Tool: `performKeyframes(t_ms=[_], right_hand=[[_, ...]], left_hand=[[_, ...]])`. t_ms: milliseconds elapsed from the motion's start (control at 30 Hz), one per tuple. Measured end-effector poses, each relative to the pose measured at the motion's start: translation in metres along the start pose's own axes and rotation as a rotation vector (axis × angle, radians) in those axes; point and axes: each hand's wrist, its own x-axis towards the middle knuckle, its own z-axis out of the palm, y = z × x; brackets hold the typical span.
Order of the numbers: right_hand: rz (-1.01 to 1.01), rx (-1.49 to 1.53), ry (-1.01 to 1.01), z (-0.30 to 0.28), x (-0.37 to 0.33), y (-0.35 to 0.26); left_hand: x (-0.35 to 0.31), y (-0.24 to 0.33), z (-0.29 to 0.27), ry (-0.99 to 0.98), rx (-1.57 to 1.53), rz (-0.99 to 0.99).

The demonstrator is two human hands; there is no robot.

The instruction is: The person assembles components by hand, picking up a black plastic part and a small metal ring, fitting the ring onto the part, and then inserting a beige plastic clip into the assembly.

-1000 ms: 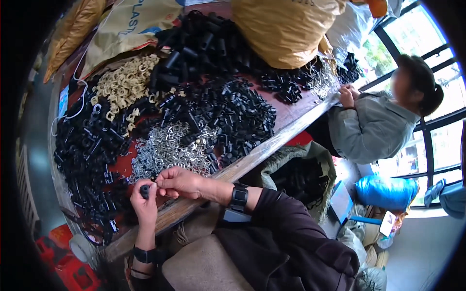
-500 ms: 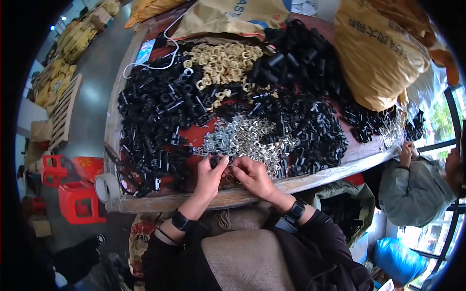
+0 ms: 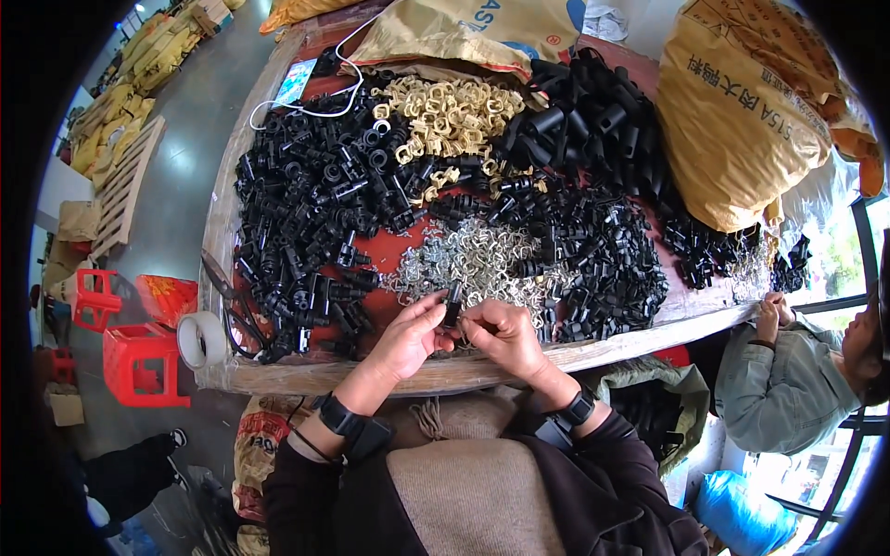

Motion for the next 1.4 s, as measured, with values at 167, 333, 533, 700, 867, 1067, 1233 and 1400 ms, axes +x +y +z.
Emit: performKeyframes(t_ms=[167, 333, 533, 700, 867, 1067, 1233, 1400], right_hand=[[-0.102, -0.177, -0.018, -0.002, 0.000, -0.007], [-0.149, -0.288, -0.050, -0.002, 0.000, -0.006], [-0.156, -0.357, -0.198, -0.008, 0.004, -0.008], [-0.097, -0.385, -0.285, -0.011, 0.007, -0.013], [-0.076, -0.425, -0.319, -0.013, 0.008, -0.012], [-0.036, -0.068, -0.282, -0.017, 0.012, -0.003], [0.062, -0.362, -0.016, -0.036, 0.019, -0.003], [0.021, -0.852, 0.001, -0.030, 0.011, 0.039]], left_hand=[[-0.003, -0.007, -0.002, 0.064, 0.124, 0.008], [-0.006, -0.011, -0.001, 0.060, 0.244, 0.031], [-0.008, -0.015, -0.001, 0.040, 0.291, 0.002], [-0.010, -0.016, 0.002, -0.041, 0.348, -0.048], [-0.007, -0.018, -0.002, -0.076, 0.325, -0.092], [-0.001, -0.016, -0.008, -0.023, 0.083, -0.147], [-0.003, -0.004, -0.010, 0.037, -0.011, -0.143], [-0.003, -0.005, -0.010, 0.042, -0.089, -0.119]])
